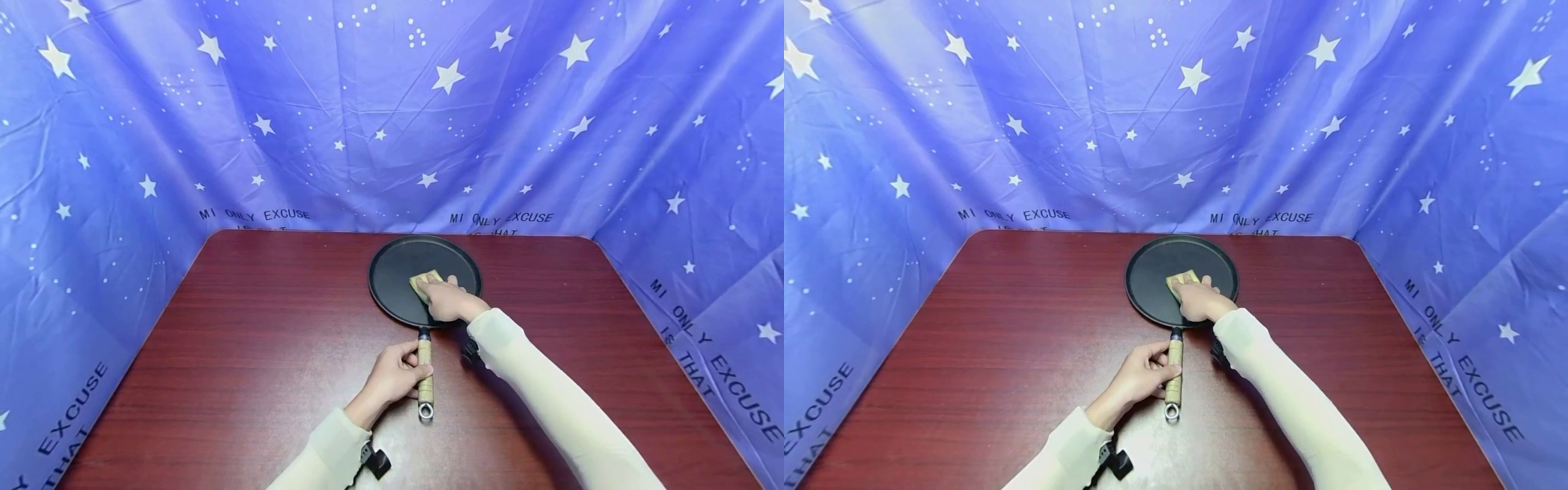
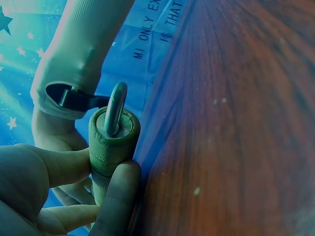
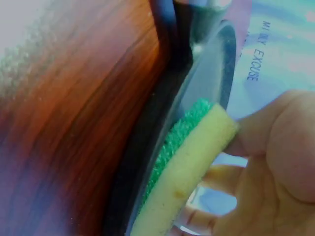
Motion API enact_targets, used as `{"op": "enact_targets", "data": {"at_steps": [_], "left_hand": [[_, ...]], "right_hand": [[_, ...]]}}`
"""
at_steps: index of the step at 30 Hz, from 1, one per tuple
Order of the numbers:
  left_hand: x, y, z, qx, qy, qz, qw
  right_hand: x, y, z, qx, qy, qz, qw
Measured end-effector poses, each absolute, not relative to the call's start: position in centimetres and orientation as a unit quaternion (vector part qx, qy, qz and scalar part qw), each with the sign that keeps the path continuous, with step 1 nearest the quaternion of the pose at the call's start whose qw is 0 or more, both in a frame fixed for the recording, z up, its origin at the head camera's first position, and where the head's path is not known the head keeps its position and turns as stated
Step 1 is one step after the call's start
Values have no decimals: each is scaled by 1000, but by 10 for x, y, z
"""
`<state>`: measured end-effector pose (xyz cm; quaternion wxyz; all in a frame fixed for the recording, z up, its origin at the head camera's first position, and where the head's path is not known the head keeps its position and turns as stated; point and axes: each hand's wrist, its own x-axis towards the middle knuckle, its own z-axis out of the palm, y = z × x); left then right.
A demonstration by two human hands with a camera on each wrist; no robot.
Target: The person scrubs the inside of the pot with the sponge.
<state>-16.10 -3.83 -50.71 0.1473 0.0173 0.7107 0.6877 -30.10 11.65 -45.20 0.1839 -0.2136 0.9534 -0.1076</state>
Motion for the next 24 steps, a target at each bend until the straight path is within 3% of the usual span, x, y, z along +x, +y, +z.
{"op": "enact_targets", "data": {"at_steps": [13, 24], "left_hand": [[-161, -39, -506, 22, 713, 686, 146], [-161, -39, -507, 27, 718, 681, 143]], "right_hand": [[-287, 121, -426, -300, 920, -86, 237], [-276, 136, -413, -321, 899, -56, 293]]}}
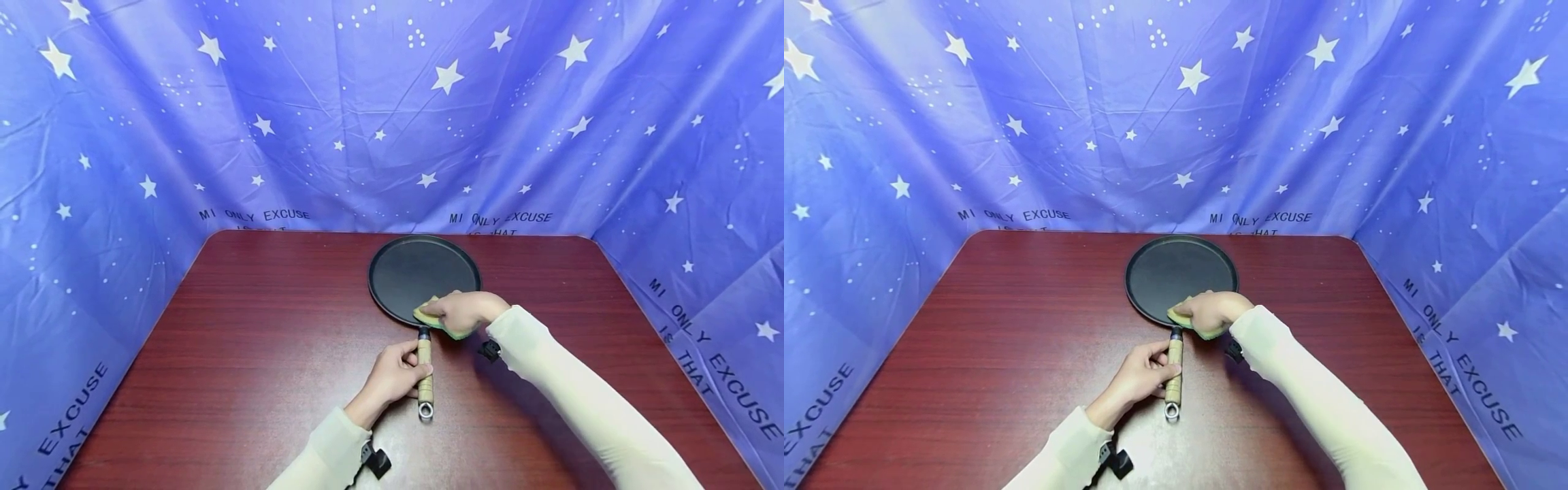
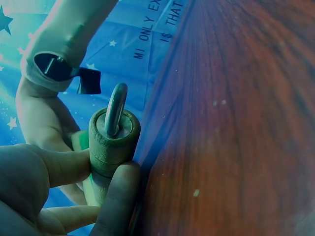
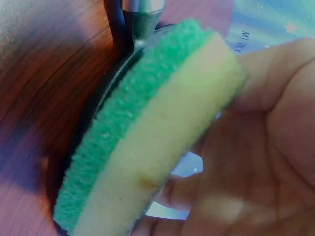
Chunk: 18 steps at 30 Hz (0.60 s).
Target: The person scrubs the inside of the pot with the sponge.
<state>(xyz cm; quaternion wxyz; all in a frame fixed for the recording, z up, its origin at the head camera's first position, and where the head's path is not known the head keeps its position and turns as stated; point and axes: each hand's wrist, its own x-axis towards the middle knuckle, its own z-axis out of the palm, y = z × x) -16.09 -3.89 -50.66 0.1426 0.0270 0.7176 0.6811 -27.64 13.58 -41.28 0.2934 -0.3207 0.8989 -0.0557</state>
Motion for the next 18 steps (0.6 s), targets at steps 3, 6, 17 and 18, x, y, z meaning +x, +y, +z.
{"op": "enact_targets", "data": {"at_steps": [3, 6, 17, 18], "left_hand": [[-161, -39, -507, 26, 719, 680, 143], [-162, -39, -507, 27, 721, 678, 141], [-160, -39, -505, 26, 719, 680, 140], [-159, -39, -504, 26, 720, 679, 139]], "right_hand": [[-275, 139, -411, -327, 892, -55, 309], [-277, 141, -408, -334, 881, -67, 327], [-297, 159, -402, -325, 819, -184, 435], [-298, 160, -402, -326, 815, -190, 439]]}}
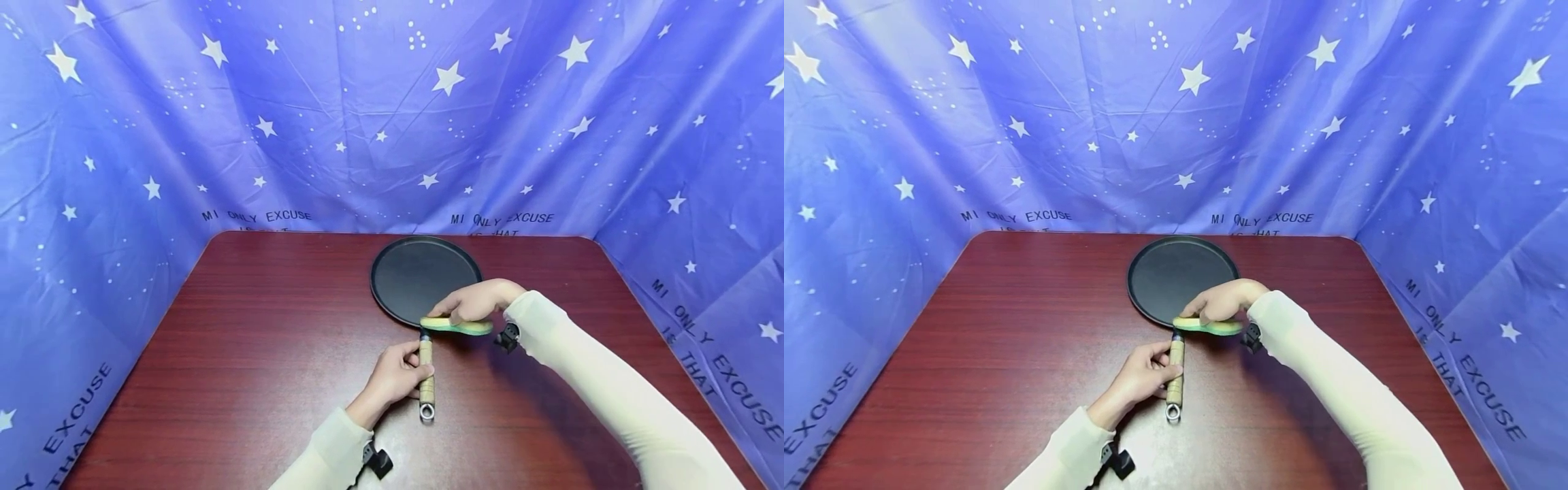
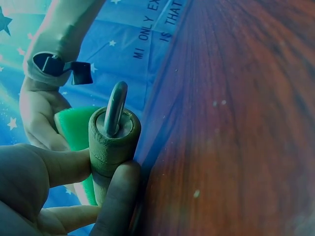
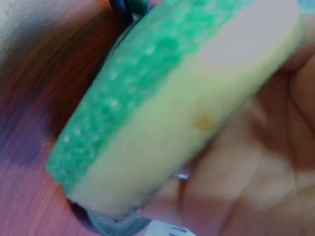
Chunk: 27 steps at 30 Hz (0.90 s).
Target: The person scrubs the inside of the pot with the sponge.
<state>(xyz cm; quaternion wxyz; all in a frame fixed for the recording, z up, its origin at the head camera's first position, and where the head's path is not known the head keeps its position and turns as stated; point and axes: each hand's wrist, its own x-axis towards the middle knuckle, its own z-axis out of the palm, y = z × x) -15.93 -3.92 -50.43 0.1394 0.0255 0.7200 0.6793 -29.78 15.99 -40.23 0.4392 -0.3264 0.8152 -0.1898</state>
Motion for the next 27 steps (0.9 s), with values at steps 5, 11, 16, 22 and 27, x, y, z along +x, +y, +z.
{"op": "enact_targets", "data": {"at_steps": [5, 11, 16, 22, 27], "left_hand": [[-159, -37, -505, 25, 722, 676, 145], [-161, -38, -506, 37, 719, 680, 141], [-161, -38, -507, 43, 722, 677, 136], [-160, -38, -507, 39, 728, 672, 132], [-160, -38, -509, 41, 723, 676, 135]], "right_hand": [[-294, 173, -402, -317, 802, -228, 451], [-264, 196, -393, -340, 814, -267, 387], [-220, 223, -394, -348, 863, -282, 235], [-177, 235, -415, -274, 923, -258, 80], [-158, 234, -434, -232, 953, -195, -4]]}}
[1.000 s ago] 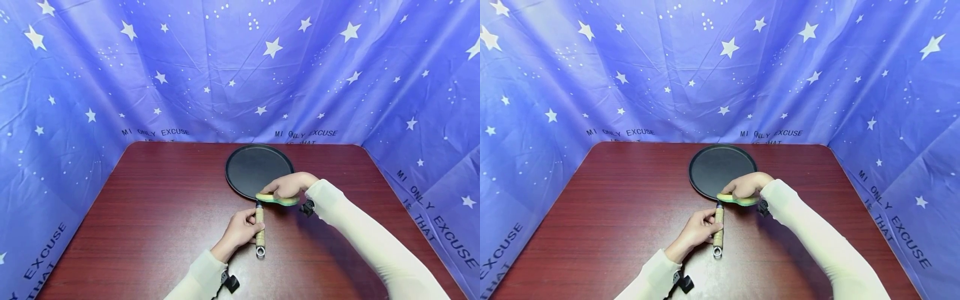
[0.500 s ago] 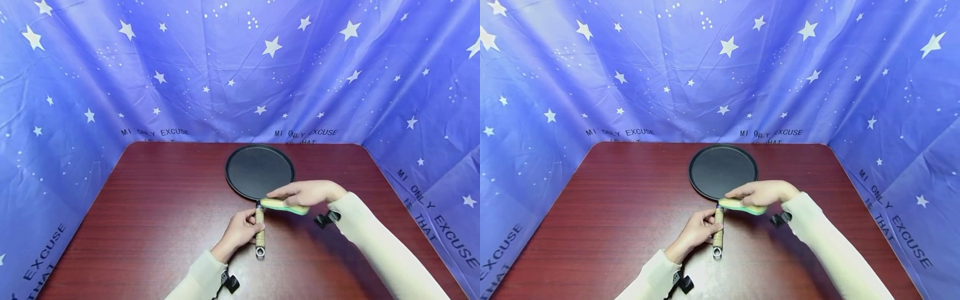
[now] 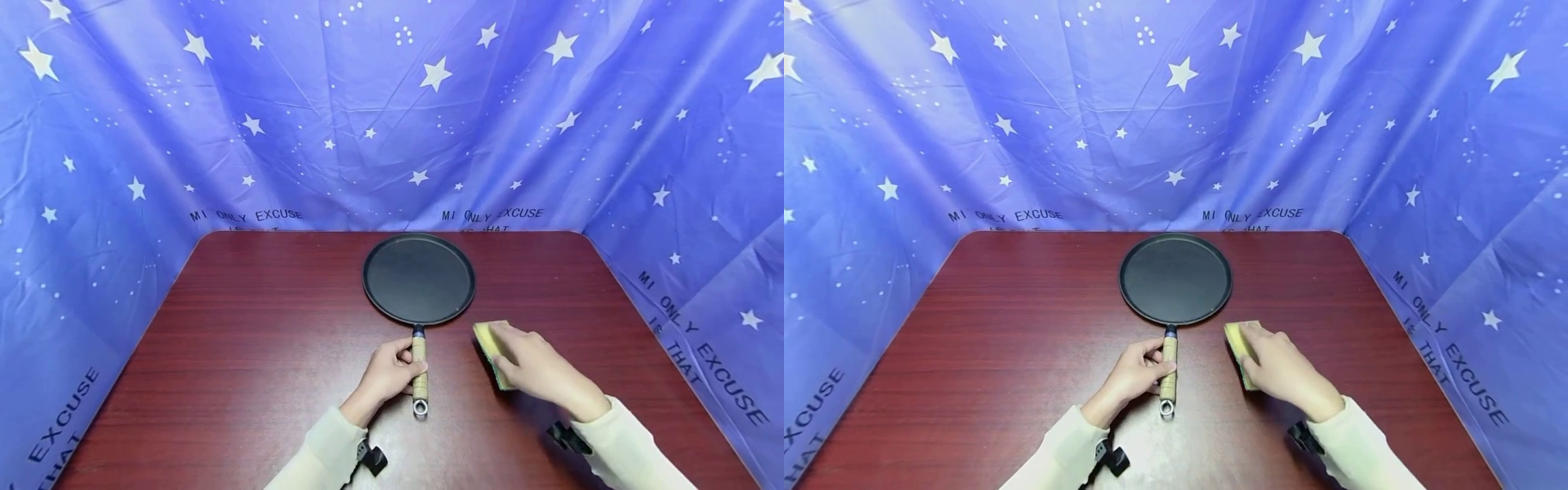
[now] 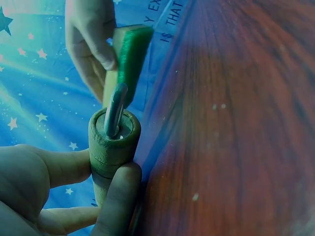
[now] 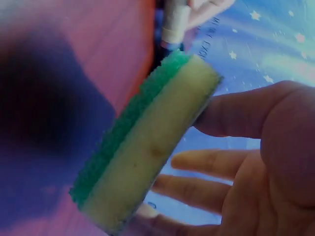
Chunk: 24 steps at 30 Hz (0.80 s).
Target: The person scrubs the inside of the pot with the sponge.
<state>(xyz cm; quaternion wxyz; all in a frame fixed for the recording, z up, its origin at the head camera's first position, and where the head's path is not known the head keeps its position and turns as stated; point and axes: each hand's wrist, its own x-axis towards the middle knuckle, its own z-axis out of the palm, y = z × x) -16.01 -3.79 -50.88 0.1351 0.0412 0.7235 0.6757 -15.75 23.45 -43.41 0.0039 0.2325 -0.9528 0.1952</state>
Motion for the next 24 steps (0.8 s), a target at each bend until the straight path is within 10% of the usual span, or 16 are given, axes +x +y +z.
{"op": "enact_targets", "data": {"at_steps": [15, 24], "left_hand": [[-159, -38, -510, 29, 727, 670, 147], [-158, -65, -496, 64, 763, 621, 167]], "right_hand": [[-143, 220, -453, 151, -973, 177, -5], [-203, 262, -425, 145, -976, 162, -7]]}}
